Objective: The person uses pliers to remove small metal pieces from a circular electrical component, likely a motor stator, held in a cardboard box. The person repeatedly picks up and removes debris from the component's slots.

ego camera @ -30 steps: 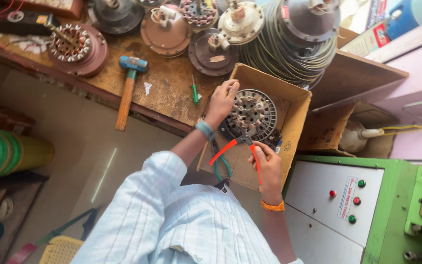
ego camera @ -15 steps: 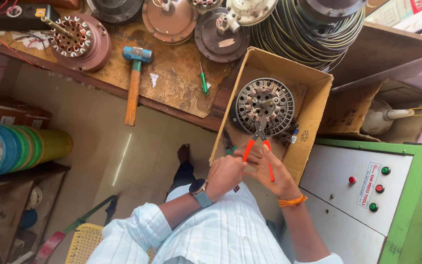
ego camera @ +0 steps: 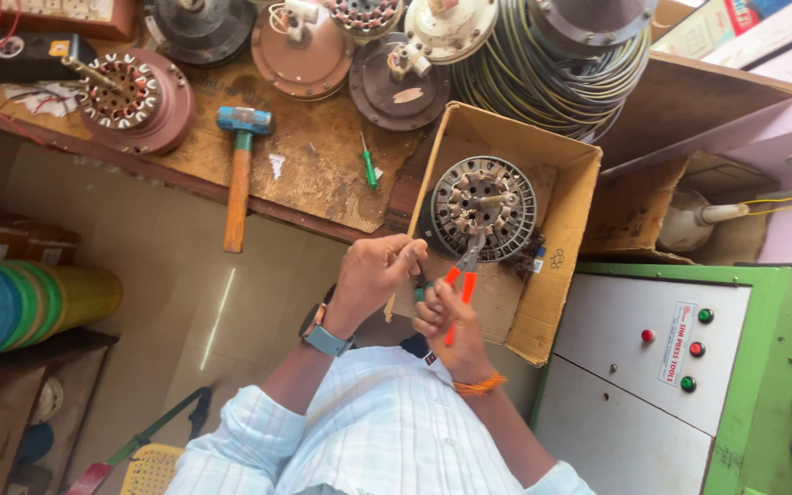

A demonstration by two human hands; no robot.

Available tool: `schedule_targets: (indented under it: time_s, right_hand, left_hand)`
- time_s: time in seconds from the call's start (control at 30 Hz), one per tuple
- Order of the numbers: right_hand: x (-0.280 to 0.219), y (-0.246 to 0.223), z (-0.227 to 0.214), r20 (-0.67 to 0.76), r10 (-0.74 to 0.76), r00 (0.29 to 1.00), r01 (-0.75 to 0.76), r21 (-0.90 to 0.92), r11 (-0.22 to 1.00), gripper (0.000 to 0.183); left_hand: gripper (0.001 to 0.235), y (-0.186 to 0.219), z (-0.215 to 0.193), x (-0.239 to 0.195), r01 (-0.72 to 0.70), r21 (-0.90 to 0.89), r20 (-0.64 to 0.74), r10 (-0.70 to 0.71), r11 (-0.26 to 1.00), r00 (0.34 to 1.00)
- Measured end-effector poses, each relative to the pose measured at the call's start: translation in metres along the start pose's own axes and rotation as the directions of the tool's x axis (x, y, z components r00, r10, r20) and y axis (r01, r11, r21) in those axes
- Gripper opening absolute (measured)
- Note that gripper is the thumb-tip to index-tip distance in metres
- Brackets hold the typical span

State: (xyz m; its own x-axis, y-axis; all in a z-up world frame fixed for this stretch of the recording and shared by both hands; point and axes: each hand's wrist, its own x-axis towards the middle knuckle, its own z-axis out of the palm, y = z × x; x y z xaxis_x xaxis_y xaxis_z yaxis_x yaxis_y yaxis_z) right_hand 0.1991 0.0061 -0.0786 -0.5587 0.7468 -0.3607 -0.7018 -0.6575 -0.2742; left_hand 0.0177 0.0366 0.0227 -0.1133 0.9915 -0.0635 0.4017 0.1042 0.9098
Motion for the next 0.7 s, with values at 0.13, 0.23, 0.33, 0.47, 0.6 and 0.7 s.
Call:
schedule_targets:
  time_s: [0.13, 0.23, 0.33, 0.47, 0.6, 0.7]
  right_hand:
    - [0.007, 0.005, -0.021, -0.053, 0.041, 0.998, -0.047, -0.101, 0.994, 0.018]
    - [0.010, -0.012, -0.052, -0.156, 0.020, 0.988, -0.078, -0.370, 0.926, 0.015]
    - [0.006, -0.031, -0.081, -0.208, -0.385, 0.899, -0.070, -0.937, 0.343, 0.018]
    - [-0.023, -0.051, -0.093, 0.435, -0.474, 0.766, 0.055, -0.778, -0.626, 0.025]
    - [-0.063, -0.052, -0.075, -0.054, -0.599, 0.799, -0.096, -0.995, -0.037, 0.040]
    - [-0.088, -0.051, -0.055, -0.132, -0.650, 0.749, -0.094, -0.991, 0.092, 0.042]
  left_hand:
    - [0.025, -0.027, 0.013, 0.020, -0.078, 0.051, -0.018, 0.079, 0.996, 0.997]
    - [0.034, -0.038, 0.029, 0.055, -0.303, 0.053, -0.159, 0.308, 0.951, 0.938]
    - [0.044, -0.039, 0.053, 0.089, -0.289, 0.019, -0.148, 0.288, 0.957, 0.946]
    - [0.058, -0.024, 0.075, 0.090, -0.277, 0.352, -0.230, 0.370, 0.894, 0.900]
    - [0.046, -0.007, 0.070, 0.075, -0.497, 0.244, -0.062, 0.525, 0.833, 0.849]
    - [0.043, 0.002, 0.069, 0.081, -0.533, 0.134, 0.088, 0.526, 0.835, 0.846]
